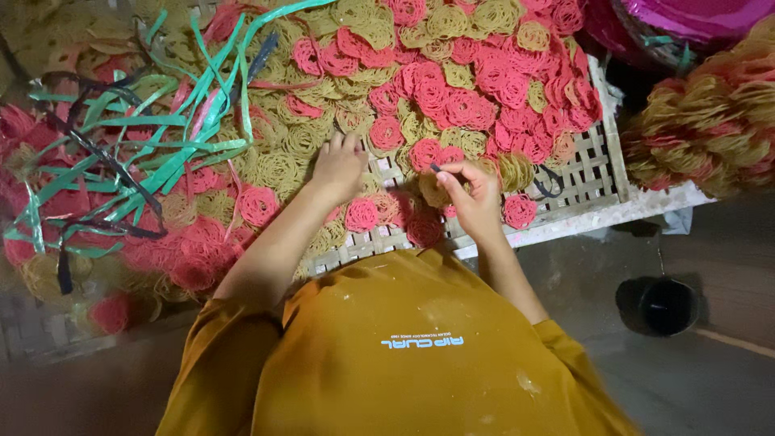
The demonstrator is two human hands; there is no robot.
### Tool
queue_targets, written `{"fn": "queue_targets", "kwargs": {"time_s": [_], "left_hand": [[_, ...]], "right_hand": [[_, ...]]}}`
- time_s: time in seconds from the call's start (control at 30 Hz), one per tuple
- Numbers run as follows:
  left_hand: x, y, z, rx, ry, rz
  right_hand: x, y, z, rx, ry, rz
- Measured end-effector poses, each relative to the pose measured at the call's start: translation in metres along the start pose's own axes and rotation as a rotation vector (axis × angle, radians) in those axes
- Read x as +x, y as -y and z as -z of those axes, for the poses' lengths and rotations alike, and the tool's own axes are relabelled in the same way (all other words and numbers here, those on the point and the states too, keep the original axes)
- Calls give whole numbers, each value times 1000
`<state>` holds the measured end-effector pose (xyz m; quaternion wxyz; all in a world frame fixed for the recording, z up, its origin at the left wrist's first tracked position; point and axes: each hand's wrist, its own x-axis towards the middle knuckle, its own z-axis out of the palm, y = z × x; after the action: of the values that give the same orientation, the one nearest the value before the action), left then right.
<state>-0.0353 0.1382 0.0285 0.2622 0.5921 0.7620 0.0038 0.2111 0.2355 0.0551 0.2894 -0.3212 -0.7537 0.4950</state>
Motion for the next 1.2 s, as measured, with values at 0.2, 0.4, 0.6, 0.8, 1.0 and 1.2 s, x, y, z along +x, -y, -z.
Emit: {"fn": "queue_targets", "kwargs": {"time_s": [0.2, 0.4, 0.6, 0.8, 1.0, 1.2], "left_hand": [[-9, 12, 7, -754, -105, 113], [-20, -4, -16, -1443, -68, 269], [-31, -19, -21, -1385, -287, -128], [-35, -20, -28, -941, -457, -221], [-22, -20, -56, -1165, -287, -107], [-22, -34, -44, -1049, -562, -139]], "right_hand": [[-3, 9, -23, -51, 26, -63], [5, 16, -49, -348, -77, 251], [7, 17, -54, -484, -84, 287], [8, 18, -55, -509, -110, 293], [5, 15, -55, -515, -106, 310], [3, 17, -51, -343, -92, 331]]}}
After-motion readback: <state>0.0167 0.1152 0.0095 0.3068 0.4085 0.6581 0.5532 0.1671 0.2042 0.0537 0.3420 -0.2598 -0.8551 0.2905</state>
